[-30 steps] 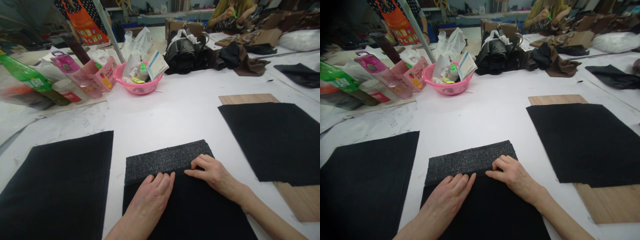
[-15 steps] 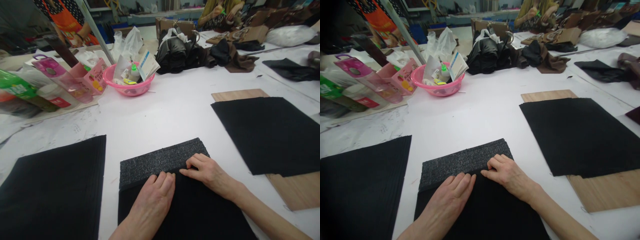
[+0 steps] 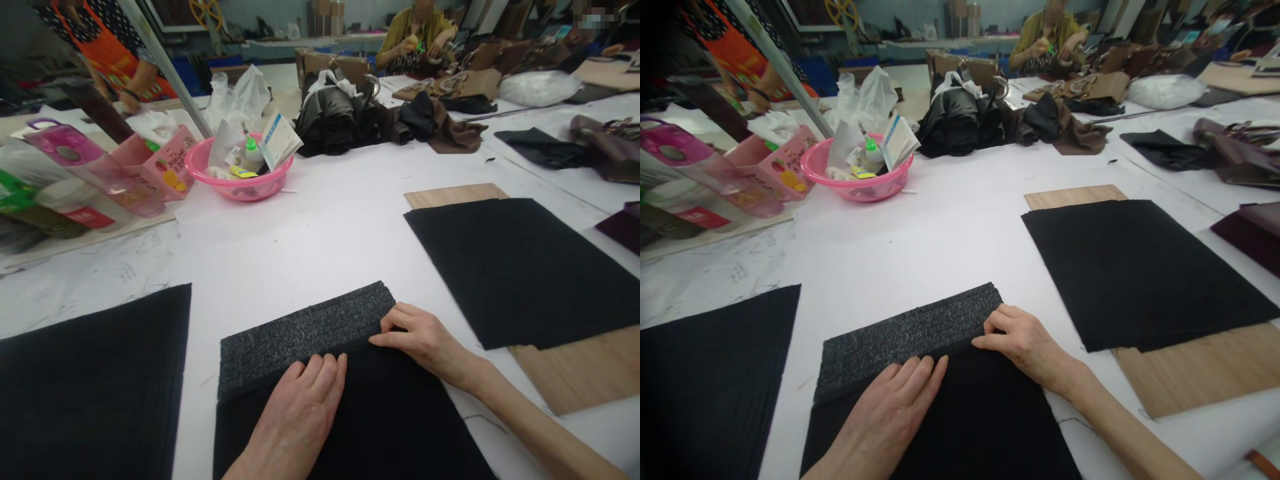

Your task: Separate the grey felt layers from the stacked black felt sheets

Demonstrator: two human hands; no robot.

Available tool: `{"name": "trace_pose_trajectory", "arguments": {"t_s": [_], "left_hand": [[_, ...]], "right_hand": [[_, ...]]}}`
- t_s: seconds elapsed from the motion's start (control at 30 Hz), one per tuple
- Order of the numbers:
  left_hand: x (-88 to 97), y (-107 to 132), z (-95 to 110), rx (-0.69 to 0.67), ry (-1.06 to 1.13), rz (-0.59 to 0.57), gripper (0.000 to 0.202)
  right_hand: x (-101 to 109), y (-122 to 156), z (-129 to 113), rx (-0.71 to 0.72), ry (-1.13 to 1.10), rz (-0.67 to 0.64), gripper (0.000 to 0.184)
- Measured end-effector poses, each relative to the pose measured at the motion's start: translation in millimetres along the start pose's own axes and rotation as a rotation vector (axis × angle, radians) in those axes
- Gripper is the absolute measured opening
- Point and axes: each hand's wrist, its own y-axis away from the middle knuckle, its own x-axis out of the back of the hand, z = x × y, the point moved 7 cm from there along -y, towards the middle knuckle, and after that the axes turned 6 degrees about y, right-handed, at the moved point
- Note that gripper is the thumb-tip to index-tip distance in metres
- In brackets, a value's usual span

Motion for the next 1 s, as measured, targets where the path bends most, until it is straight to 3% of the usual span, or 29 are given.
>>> {"name": "trace_pose_trajectory", "arguments": {"t_s": [0.77,1.0], "left_hand": [[4.8,-11,-11,-0.009,0.088,-0.098,0.067],[7.6,-17,-3,-0.080,-0.024,-0.031,0.067]], "right_hand": [[3,11,7,-0.031,0.015,-0.004,0.030],[5,11,5,-0.042,0.042,-0.017,0.028]]}}
